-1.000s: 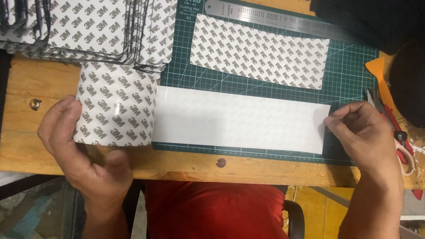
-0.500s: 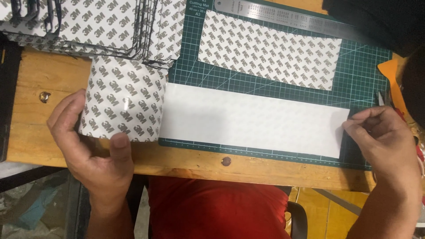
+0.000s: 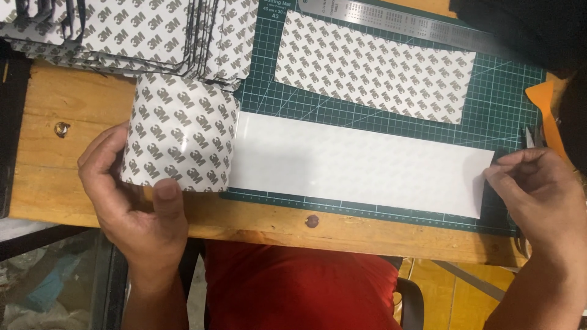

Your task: Cutting a strip of adhesive material from a roll and peeling the backing

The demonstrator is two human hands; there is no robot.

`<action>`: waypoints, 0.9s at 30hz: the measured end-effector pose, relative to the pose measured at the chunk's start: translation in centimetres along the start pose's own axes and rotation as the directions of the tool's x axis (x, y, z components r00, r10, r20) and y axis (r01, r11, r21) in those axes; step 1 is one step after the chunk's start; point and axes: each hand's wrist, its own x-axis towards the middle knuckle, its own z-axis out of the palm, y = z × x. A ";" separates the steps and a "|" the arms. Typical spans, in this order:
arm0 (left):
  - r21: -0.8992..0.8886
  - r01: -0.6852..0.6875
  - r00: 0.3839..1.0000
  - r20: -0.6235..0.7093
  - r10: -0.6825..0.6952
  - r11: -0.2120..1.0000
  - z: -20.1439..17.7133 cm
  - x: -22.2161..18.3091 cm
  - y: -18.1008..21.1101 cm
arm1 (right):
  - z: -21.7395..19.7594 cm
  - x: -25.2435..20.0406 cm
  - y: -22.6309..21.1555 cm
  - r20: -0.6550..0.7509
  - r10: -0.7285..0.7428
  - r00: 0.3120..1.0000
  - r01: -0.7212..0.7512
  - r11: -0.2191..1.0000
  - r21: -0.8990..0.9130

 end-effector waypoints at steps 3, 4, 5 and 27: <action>0.003 -0.013 1.000 0.001 0.013 1.000 0.2 0.0 0.1 | -0.1 -0.1 -0.3 0.002 -0.063 0.998 0.063 0.995 -0.075; 0.007 -0.019 1.000 -0.001 0.019 1.000 0.3 0.0 0.2 | -0.2 0.3 0.9 0.006 -0.063 0.998 0.063 0.998 -0.019; 0.010 -0.026 1.000 -0.003 0.026 1.000 0.4 0.1 0.2 | -0.4 0.8 2.0 0.008 -0.063 0.998 0.063 0.997 0.038; 0.115 -0.054 0.998 0.033 0.051 0.992 0.4 -0.4 -0.5 | -1.4 0.1 -3.7 0.057 0.200 0.978 -0.171 0.930 -0.326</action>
